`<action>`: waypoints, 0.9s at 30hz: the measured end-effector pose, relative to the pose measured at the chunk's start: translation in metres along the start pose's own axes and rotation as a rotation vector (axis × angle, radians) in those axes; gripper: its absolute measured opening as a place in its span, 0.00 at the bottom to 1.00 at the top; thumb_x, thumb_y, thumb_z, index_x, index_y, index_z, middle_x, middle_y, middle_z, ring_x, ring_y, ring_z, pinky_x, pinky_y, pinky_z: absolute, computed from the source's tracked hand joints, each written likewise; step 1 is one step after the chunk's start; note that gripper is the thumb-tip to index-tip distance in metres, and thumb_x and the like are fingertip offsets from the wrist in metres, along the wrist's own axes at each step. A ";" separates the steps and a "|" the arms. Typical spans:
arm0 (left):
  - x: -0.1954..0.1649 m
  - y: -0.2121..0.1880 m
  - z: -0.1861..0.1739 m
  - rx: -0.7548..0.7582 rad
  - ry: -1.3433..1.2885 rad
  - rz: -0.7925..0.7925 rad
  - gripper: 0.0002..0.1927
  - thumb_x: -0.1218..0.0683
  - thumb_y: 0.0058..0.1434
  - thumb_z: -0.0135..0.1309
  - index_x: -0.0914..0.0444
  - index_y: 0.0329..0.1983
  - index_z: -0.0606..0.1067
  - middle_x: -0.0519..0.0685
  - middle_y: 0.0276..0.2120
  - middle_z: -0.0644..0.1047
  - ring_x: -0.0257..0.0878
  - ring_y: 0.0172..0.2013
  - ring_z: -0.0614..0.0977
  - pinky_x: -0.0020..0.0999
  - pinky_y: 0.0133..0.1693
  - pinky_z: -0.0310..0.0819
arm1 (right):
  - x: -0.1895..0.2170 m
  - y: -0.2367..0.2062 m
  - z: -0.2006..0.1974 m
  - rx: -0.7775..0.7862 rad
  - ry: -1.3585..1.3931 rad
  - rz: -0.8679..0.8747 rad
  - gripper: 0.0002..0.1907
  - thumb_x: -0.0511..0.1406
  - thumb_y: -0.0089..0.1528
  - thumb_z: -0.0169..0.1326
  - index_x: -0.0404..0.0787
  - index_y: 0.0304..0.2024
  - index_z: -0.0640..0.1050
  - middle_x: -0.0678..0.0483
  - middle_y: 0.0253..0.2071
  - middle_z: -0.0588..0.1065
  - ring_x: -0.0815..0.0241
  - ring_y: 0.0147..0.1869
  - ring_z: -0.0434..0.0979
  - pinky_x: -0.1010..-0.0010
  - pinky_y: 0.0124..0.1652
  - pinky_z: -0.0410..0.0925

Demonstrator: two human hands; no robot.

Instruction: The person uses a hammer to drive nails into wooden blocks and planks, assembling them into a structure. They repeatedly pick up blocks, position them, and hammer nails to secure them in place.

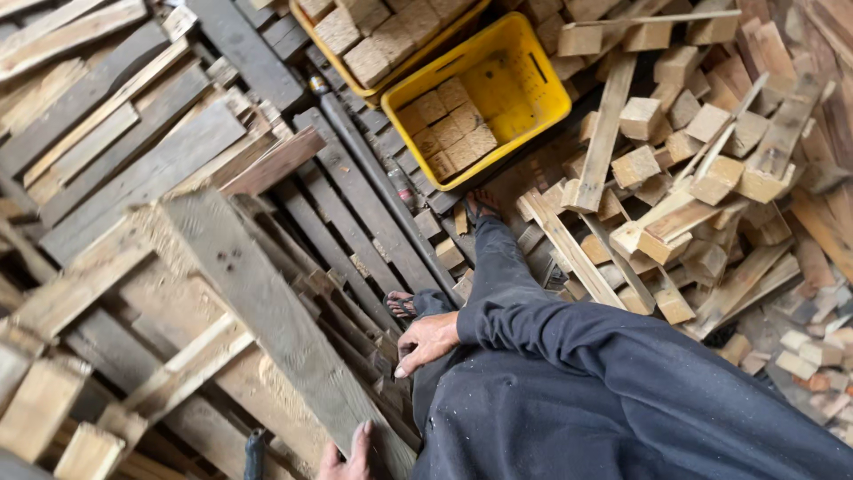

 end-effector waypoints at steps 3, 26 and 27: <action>-0.085 0.013 0.086 -0.149 0.924 0.456 0.14 0.54 0.63 0.51 0.63 0.49 0.79 0.52 0.44 0.84 0.38 0.39 0.85 0.31 0.44 0.79 | -0.022 -0.017 -0.024 -0.089 0.124 -0.014 0.37 0.63 0.59 0.54 0.39 0.49 0.81 0.49 0.45 0.80 0.55 0.51 0.79 0.63 0.51 0.69; 0.108 0.132 0.554 0.513 2.026 0.276 0.41 0.25 0.62 0.45 0.66 0.47 0.82 0.68 0.45 0.79 0.62 0.53 0.79 0.51 0.57 0.71 | -0.219 -0.212 -0.046 -1.650 1.634 0.154 0.28 0.48 0.66 0.52 0.39 0.63 0.71 0.47 0.59 0.75 0.56 0.63 0.74 0.64 0.60 0.65; 0.113 0.131 0.565 0.493 2.086 0.271 0.42 0.24 0.64 0.45 0.67 0.46 0.82 0.69 0.46 0.78 0.62 0.54 0.78 0.51 0.57 0.71 | -0.228 -0.220 -0.049 -1.672 1.545 0.243 0.27 0.47 0.68 0.52 0.38 0.63 0.71 0.45 0.59 0.75 0.54 0.62 0.75 0.63 0.60 0.66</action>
Point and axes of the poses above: each hand's wrist, its own y-axis towards the middle knuckle, its own z-axis out of the palm, x = y × z, the point moved 7 cm from there along y, towards the middle knuckle
